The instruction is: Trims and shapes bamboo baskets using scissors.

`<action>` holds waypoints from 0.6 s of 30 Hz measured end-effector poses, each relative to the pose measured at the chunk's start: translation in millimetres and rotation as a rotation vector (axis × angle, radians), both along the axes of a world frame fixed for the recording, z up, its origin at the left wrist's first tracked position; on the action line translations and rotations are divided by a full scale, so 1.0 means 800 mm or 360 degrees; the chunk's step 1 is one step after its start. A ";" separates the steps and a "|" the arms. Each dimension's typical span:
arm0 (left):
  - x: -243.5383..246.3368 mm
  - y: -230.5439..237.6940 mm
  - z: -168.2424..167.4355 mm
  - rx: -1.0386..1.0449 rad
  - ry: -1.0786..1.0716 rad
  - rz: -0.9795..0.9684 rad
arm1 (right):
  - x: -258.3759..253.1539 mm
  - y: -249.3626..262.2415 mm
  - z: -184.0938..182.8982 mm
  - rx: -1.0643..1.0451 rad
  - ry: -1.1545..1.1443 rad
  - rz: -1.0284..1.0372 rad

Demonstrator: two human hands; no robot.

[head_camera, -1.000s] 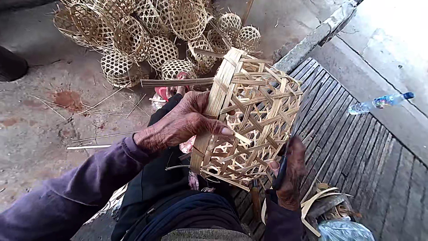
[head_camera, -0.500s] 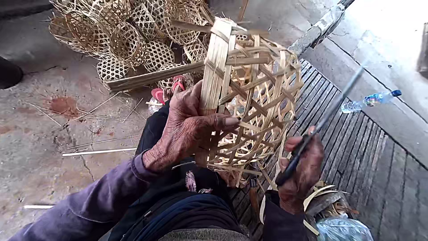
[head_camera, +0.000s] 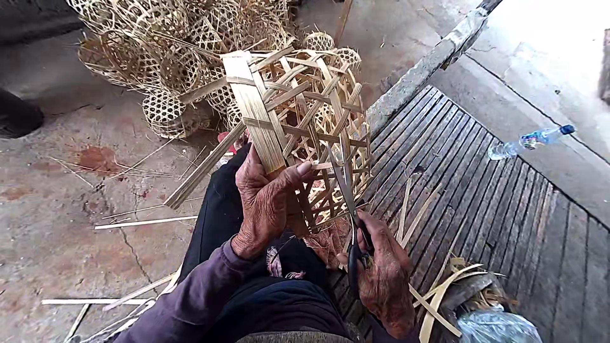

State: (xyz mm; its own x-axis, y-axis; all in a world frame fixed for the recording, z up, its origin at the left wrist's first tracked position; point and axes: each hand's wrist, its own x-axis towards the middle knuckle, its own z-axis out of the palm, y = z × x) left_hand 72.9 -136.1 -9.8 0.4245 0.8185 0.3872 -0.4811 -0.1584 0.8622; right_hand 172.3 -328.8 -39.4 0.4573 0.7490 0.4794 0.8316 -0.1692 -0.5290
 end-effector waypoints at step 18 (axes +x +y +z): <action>0.006 -0.024 -0.017 0.0031 0.0051 -0.0092 | -0.018 -0.004 0.011 0.0040 0.0283 0.0101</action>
State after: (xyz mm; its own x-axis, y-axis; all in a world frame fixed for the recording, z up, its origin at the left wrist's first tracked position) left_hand 77.8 -155.2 -23.2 0.4830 0.7847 0.3886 -0.4624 -0.1483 0.8742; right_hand 158.3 -332.2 -30.8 0.4888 0.7679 0.4141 0.7330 -0.1042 -0.6722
